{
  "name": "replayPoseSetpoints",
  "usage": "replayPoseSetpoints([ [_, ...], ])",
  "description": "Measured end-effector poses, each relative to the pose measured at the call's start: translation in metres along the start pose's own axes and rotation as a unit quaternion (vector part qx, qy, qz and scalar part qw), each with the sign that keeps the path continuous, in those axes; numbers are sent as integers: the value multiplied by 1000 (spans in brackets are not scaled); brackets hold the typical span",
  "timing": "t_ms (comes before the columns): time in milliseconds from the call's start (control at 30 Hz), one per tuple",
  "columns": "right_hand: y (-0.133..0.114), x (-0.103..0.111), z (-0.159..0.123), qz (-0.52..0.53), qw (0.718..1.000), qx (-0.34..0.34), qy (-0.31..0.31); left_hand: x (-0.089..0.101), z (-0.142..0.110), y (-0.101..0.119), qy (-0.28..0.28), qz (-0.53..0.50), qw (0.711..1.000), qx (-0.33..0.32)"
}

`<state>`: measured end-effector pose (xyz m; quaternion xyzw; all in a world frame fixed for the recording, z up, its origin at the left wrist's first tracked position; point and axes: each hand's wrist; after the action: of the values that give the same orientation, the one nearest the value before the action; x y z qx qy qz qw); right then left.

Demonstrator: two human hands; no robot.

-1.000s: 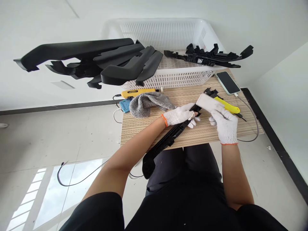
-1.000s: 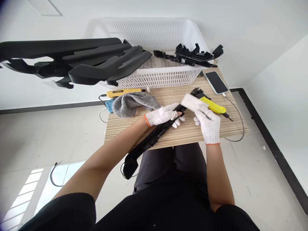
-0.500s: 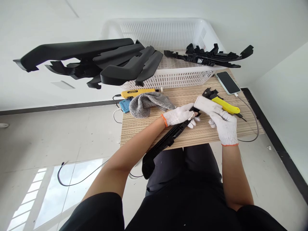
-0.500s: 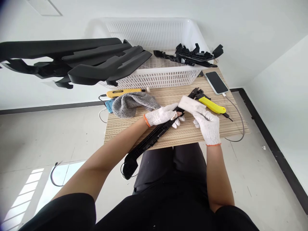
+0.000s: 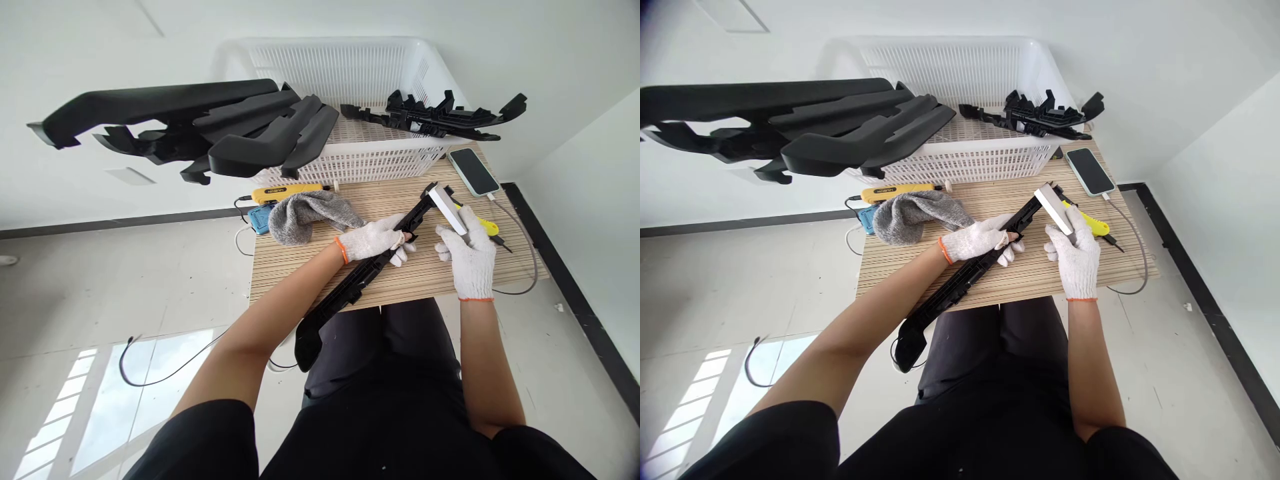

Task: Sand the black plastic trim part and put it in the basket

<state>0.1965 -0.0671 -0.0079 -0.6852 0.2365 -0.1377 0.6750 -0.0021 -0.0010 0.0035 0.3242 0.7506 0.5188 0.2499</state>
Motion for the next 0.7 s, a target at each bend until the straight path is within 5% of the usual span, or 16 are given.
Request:
replayPoseSetpoints([
  [233,2,8,1,77,993,-37,78,2,3,-5,-14,-5,1000,-13],
  [400,0,7,4,42,994,-98,-16,3,5,-9,-15,-9,1000,-23],
  [700,-2,12,8,27,995,-91,-20,1,5,-6,-5,2,1000,-9],
])
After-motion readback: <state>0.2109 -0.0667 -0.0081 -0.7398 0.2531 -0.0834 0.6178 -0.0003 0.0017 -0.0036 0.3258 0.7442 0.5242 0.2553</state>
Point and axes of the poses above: each hand's wrist, its own z-axis towards the middle knuckle, its own x-axis out of the back of the hand, y = z × x, and after that the axes turned 12 degrees about z, right-handed
